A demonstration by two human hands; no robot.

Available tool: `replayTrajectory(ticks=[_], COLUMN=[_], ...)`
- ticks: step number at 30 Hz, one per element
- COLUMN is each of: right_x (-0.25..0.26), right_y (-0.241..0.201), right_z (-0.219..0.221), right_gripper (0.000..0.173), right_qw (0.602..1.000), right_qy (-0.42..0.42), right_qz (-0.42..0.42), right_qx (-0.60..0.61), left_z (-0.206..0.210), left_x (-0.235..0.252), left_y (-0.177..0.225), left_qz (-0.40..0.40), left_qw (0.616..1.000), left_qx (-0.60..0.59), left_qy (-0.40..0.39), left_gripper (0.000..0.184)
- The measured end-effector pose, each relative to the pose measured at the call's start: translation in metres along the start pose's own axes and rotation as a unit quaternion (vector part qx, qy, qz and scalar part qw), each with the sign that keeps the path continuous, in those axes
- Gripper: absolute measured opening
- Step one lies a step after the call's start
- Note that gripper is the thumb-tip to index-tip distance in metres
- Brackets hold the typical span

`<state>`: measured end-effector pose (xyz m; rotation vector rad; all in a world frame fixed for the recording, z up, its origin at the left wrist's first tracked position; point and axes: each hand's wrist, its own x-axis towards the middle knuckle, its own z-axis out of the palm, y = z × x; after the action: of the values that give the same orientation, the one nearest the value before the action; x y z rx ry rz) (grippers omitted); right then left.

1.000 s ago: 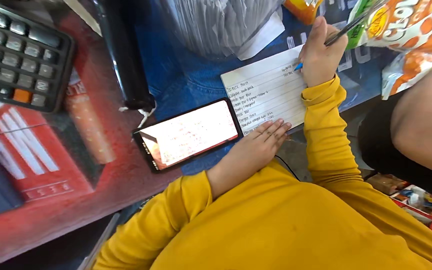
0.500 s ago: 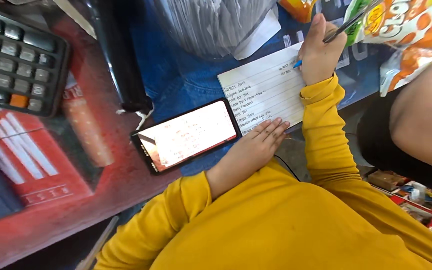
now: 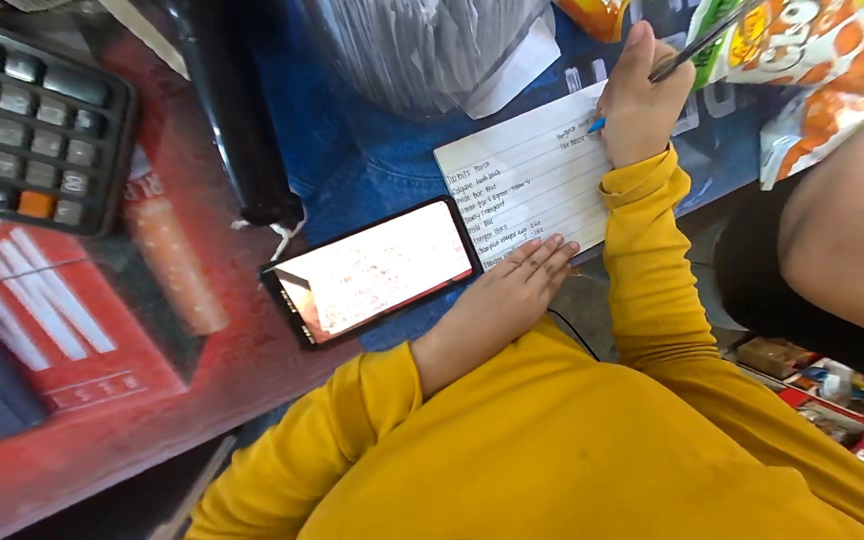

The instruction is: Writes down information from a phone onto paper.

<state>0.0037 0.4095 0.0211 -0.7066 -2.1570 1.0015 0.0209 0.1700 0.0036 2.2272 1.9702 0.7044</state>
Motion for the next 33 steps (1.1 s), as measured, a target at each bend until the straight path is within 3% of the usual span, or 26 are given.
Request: replayTrajectory(ticks=[5,12,16,21,26,33], right_x=[0.001,0.004,0.003,0.005,0.009,0.011], right_y=[0.000,0.004,0.001,0.003,0.001,0.009], right_z=[-0.005,-0.002,-0.002,-0.001,-0.009,-0.015], right_gripper=[0.045,0.045,0.043,0.044,0.047,0.052], right_qw=[0.999,0.996,1.000,0.999,0.963,0.950], right_qy=[-0.041,0.000,-0.014,-0.031,-0.019,-0.062], right_qz=[0.005,0.021,0.013,0.012,0.088,0.095], right_qx=[0.015,0.081,0.013,0.016,0.255,0.290], left_z=[0.001,0.002,0.005,0.002,0.003,0.004], left_x=[0.000,0.000,-0.001,-0.002,0.002,0.038], left_y=[0.000,-0.001,0.000,0.000,0.007,0.013], left_qz=[-0.001,0.001,0.006,0.000,-0.032,-0.056], left_qw=[1.000,1.000,1.000,1.000,0.999,0.994], left_qx=[-0.004,0.004,0.009,0.017,0.010,0.041], left_qy=[0.013,0.006,0.022,0.000,0.004,-0.079], left_gripper=[0.039,0.038,0.037,0.041,0.049,0.059])
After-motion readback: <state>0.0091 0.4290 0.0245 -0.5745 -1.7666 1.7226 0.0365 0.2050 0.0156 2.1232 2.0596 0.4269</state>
